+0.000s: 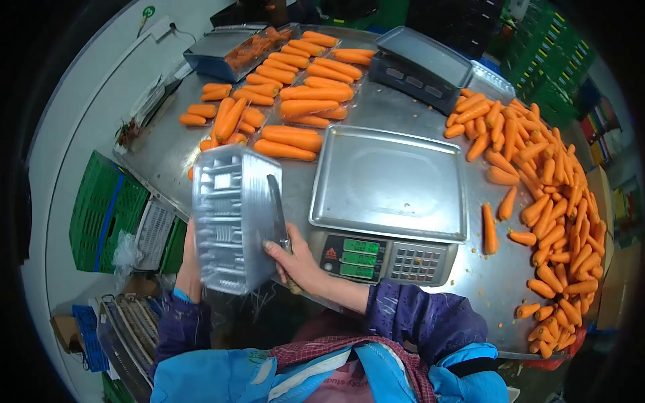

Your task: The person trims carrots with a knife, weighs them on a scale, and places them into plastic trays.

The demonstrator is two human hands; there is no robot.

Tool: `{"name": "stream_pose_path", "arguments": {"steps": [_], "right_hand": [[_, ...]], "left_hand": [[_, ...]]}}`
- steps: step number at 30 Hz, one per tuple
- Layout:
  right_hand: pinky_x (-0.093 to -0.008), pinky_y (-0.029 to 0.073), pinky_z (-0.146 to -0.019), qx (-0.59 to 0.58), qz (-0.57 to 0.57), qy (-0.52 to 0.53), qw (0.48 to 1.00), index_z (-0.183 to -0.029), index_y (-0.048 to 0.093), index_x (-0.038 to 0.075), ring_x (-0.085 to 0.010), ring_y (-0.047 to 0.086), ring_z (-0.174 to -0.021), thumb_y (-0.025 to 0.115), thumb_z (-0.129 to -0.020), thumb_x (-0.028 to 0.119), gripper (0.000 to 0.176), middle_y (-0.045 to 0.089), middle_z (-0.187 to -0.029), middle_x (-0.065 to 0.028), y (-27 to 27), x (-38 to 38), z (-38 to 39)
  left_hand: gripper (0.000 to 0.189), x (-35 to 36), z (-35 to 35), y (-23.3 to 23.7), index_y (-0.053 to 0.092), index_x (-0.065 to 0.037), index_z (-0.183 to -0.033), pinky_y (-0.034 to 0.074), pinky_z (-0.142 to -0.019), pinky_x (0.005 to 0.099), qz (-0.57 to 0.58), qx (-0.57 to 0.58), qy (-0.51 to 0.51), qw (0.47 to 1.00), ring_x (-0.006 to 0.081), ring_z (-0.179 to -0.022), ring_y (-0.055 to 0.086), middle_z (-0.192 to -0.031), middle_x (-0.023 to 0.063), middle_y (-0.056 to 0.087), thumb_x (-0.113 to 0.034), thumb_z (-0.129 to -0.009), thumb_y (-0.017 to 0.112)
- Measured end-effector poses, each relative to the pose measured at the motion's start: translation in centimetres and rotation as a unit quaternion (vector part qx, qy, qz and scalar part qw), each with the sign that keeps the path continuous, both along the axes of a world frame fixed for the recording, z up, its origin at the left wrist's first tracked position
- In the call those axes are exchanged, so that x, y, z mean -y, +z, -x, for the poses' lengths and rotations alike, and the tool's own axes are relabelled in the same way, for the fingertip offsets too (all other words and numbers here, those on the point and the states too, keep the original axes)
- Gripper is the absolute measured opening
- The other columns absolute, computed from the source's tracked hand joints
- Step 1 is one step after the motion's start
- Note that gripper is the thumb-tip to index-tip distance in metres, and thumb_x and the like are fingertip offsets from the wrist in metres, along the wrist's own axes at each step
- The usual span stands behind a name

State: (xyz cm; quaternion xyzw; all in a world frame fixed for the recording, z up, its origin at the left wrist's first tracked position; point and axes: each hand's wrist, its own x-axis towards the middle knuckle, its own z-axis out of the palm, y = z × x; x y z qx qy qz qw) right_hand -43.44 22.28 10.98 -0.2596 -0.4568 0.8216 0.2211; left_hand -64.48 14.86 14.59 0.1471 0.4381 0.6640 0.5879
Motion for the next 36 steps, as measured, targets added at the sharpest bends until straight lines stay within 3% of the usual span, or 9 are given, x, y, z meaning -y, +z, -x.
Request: {"name": "stream_pose_path", "arguments": {"steps": [7, 9, 13, 15, 17, 22, 27, 33, 36], "right_hand": [[-0.0261, 0.04, -0.038, 0.074, 0.142, -0.052, 0.986, -0.127, 0.03, 0.003, -0.0124, 0.047, -0.043, 0.061, -0.084, 0.042, 0.065, 0.047, -0.059, -0.0046, -5.2, -1.6, 4.3], [-0.0242, 0.04, -0.04, 0.137, 0.209, -0.011, 0.968, -0.121, 0.04, 0.004, -0.0116, 0.048, -0.052, 0.054, -0.088, 0.044, 0.053, 0.047, -0.1, -0.0082, -5.1, -1.4, 3.8], [-0.0239, 0.039, -0.039, 0.103, 0.206, -0.06, 0.971, -0.112, 0.045, 0.003, -0.0105, 0.046, -0.051, 0.049, -0.091, 0.043, 0.045, 0.051, -0.105, -0.0071, -4.0, -1.1, 2.9], [-0.0259, 0.04, -0.036, 0.08, 0.23, -0.081, 0.966, -0.104, 0.046, 0.003, -0.0108, 0.048, -0.045, 0.054, -0.09, 0.034, 0.035, 0.058, -0.082, -0.0057, -3.4, -0.9, 2.2], [-0.0251, 0.039, -0.035, 0.079, 0.211, -0.066, 0.972, -0.104, 0.046, 0.005, -0.0097, 0.048, -0.045, 0.052, -0.091, 0.028, 0.027, 0.057, -0.08, -0.0052, -1.9, -0.7, 1.4], [-0.0193, 0.037, -0.036, -0.025, 0.12, -0.008, 0.992, -0.106, 0.046, 0.004, -0.0053, 0.045, -0.045, 0.049, -0.093, 0.023, 0.023, 0.055, -0.079, -0.0037, -0.5, -0.1, -2.2], [-0.0189, 0.035, -0.037, -0.066, 0.022, -0.002, 0.998, -0.105, 0.046, 0.002, -0.0047, 0.043, -0.044, 0.049, -0.091, 0.016, 0.02, 0.052, -0.076, -0.0039, 0.8, -1.2, -8.7], [-0.0217, 0.04, -0.046, -0.009, -0.103, -0.099, 0.99, -0.101, 0.05, 0.003, -0.0074, 0.05, -0.058, 0.053, -0.088, 0.025, 0.026, 0.054, -0.079, -0.0042, 2.1, -2.4, -18.6], [-0.0225, 0.043, -0.05, 0.021, -0.205, -0.206, 0.957, -0.102, 0.05, 0.003, -0.0077, 0.052, -0.064, 0.055, -0.087, 0.028, 0.03, 0.054, -0.081, -0.0039, 0.4, -2.6, -22.8]], "left_hand": [[0.045, -5.5, 6.5, -5.7, 0.049, -0.005, -0.122, 0.052, -0.08, 0.0329, 0.089, -0.01, -0.051, 0.995, 0.0168, -0.096, 0.059, -0.11, 0.0072, 0.058, -0.039, -0.092, 0.048], [0.042, -6.4, 7.1, -6.8, 0.051, -0.005, -0.12, 0.051, -0.078, 0.0298, 0.12, 0.004, -0.092, 0.988, 0.0133, -0.093, 0.058, -0.108, 0.0063, 0.059, -0.037, -0.093, 0.046], [0.033, -6.6, 8.4, -5.4, 0.052, -0.002, -0.118, 0.047, -0.079, 0.0278, 0.145, -0.189, -0.052, 0.97, 0.0156, -0.092, 0.057, -0.106, 0.0069, 0.059, -0.023, -0.095, 0.043], [0.027, -5.6, 7.1, -3.6, 0.054, 0.0, -0.113, 0.044, -0.078, 0.0256, 0.093, -0.529, 0.107, 0.837, 0.0164, -0.088, 0.055, -0.1, 0.0068, 0.058, -0.015, -0.091, 0.049], [0.022, -5.0, 3.6, -1.2, 0.055, 0.001, -0.107, 0.042, -0.074, 0.0257, 0.029, -0.643, 0.086, 0.761, 0.0148, -0.083, 0.053, -0.093, 0.0073, 0.057, -0.008, -0.086, 0.054], [0.017, -4.7, -5.6, -2.7, 0.056, 0.0, -0.101, 0.042, -0.066, 0.0296, 0.063, -0.741, -0.083, 0.663, 0.0184, -0.074, 0.052, -0.085, 0.0086, 0.053, -0.01, -0.087, 0.054], [0.019, -4.6, -3.4, -5.0, 0.054, 0.001, -0.102, 0.042, -0.069, 0.0389, 0.004, -0.845, -0.03, 0.533, 0.0322, -0.077, 0.051, -0.087, 0.0161, 0.05, -0.005, -0.084, 0.053], [0.016, -3.8, 0.8, -4.2, 0.059, 0.003, -0.096, 0.044, -0.064, 0.0297, 0.066, -0.762, -0.021, 0.643, 0.0176, -0.071, 0.053, -0.083, 0.01, 0.056, 0.002, -0.08, 0.057], [0.01, -4.2, 2.2, -5.3, 0.061, 0.004, -0.091, 0.043, -0.06, 0.0282, 0.049, -0.778, 0.007, 0.626, 0.0138, -0.066, 0.051, -0.078, 0.0072, 0.059, -0.001, -0.082, 0.058]]}}
